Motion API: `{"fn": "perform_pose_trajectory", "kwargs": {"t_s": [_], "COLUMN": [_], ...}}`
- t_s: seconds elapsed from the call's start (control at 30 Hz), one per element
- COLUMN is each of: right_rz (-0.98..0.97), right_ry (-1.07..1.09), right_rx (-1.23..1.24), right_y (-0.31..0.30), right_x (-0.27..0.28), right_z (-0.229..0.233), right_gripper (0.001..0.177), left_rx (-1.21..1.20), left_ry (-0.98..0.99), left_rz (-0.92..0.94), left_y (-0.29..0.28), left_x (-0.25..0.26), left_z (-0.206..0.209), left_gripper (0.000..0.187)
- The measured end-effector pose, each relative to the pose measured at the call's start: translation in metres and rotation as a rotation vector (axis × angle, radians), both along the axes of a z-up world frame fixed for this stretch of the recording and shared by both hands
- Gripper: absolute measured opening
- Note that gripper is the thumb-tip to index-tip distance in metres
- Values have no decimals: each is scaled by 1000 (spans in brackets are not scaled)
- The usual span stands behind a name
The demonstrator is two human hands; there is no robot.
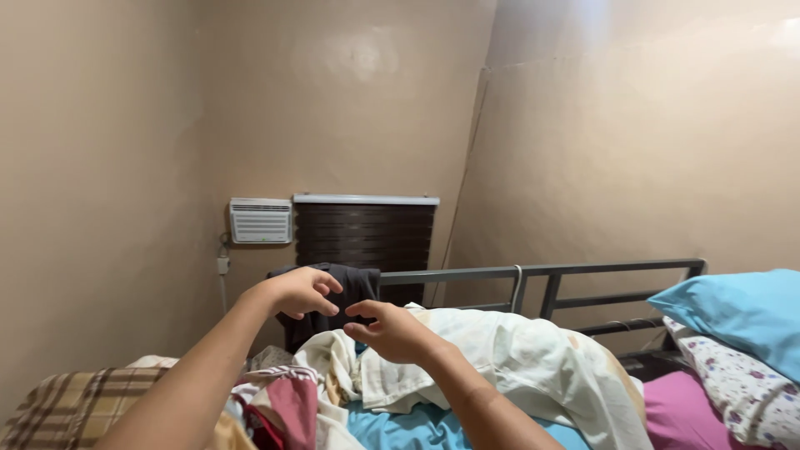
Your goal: Removing a pillowcase from a pillow and folding bedding on a bed.
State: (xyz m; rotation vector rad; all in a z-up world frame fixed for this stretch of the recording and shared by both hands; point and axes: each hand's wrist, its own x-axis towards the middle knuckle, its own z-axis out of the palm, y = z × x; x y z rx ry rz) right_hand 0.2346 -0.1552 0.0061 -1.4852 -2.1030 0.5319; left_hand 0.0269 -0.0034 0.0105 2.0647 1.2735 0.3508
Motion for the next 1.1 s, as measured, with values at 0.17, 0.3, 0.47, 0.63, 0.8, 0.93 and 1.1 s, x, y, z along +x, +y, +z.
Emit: {"fn": "perform_pose_trajectory", "kwargs": {"t_s": [0.17,0.3,0.47,0.63,0.8,0.93,1.1], "right_rz": [-51,-128,-234,-368,-494,-603,-773], "right_ry": [120,248,366,348,394,400,363], "right_rx": [47,143,126,164,238,306,323], "right_y": [-7,-7,-38,-90,-149,-217,-310], "right_x": [32,78,134,194,268,307,348], "right_z": [10,17,44,76,98,114,134], "right_gripper": [55,52,49,51,55,55,52], "left_rx": [-14,-28,13,19,-34,-98,-136], "left_ry": [-100,-282,-362,-407,-598,-636,-673], "left_rz": [-75,-197,-300,-365,-465,-585,-776], "left_y": [-34,-50,-81,-113,-154,-199,-273], "left_x": [33,72,137,209,287,355,440], "left_z": [25,41,60,83,97,100,105], "left_gripper": [76,86,100,115,124,125,121]}}
